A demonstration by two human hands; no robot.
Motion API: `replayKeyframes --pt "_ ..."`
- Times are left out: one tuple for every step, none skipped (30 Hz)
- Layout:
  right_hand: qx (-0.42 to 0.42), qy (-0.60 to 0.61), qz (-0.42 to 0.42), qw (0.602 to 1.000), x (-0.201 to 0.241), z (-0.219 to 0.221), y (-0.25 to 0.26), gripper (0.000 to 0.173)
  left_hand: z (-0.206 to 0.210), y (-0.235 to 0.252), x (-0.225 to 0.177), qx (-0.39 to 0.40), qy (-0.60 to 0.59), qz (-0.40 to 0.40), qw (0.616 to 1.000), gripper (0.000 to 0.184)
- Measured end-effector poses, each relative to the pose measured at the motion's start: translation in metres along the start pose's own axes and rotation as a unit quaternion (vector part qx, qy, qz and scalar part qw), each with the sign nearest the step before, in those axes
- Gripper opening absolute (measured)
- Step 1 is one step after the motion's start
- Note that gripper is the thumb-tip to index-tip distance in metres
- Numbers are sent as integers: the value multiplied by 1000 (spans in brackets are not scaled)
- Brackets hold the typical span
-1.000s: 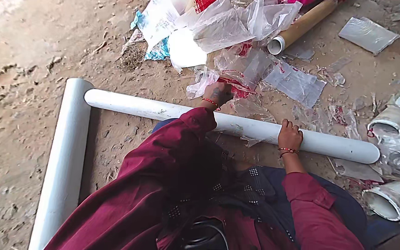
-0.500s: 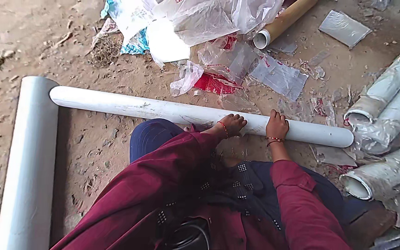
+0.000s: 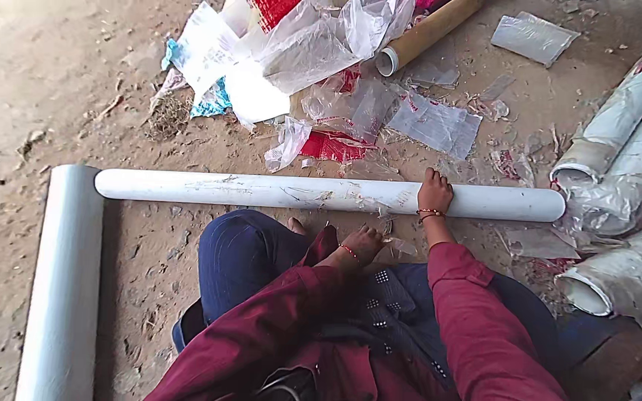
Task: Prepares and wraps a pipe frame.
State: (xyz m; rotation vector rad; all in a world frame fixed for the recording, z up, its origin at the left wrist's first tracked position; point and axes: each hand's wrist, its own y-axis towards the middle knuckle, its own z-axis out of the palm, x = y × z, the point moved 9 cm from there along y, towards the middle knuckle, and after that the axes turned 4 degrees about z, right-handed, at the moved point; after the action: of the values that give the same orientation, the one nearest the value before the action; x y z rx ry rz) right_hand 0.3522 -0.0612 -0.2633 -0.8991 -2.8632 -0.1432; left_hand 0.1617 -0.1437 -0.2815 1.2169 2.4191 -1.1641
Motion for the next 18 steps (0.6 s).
replayKeyframes --pt "-2 6 0 1000 0 0 -2 29 -20 -4 11 -50 -14 -14 999 40" --pt "-4 8 -1 1000 -1 1 -5 29 -44 -11 21 -111 -27 -33 993 38" --pt "-6 7 -2 1000 -2 0 -6 28 -72 -20 30 -191 -38 -54 979 34" --pt "-8 7 -2 1000 -2 -2 -6 27 -101 -30 39 -265 -44 -75 960 35" --pt "-5 6 0 1000 -1 -2 -7 28 -128 -42 45 -328 -40 -93 939 39" --pt "-2 6 -1 1000 0 -2 -9 29 -151 -51 52 -371 -26 -115 921 46" --pt "4 6 -2 1000 1 0 -12 30 -170 -60 61 -390 -11 -141 910 51" --pt "11 6 -2 1000 3 2 -14 30 -187 -67 70 -398 9 -167 902 52" --pt "15 8 0 1000 5 1 -16 32 -202 -74 78 -407 27 -184 894 48" --pt "16 4 3 1000 4 -3 -16 35 -213 -78 88 -416 28 -193 888 41" --pt "11 3 3 1000 5 -7 -17 35 -220 -79 103 -408 4 -209 889 38" --pt "14 0 5 1000 5 -10 -18 36 -221 -76 120 -395 -53 -211 893 35" --pt "23 -3 7 1000 5 -11 -18 38 -218 -73 132 -386 -116 -191 895 32" --pt "34 -7 8 999 5 -12 -19 39 -211 -71 140 -383 -164 -152 896 32" --pt "40 -12 6 999 5 -13 -20 40 -203 -69 143 -400 -180 -71 896 30" --pt "46 -20 3 999 6 -13 -21 40 -196 -69 146 -452 -141 52 880 27" --pt "40 -27 -4 999 8 -14 -23 40 -192 -69 143 -361 -231 -88 899 26" --pt "36 -34 -10 999 10 -14 -23 41 -187 -67 145 -298 -314 -177 884 34"
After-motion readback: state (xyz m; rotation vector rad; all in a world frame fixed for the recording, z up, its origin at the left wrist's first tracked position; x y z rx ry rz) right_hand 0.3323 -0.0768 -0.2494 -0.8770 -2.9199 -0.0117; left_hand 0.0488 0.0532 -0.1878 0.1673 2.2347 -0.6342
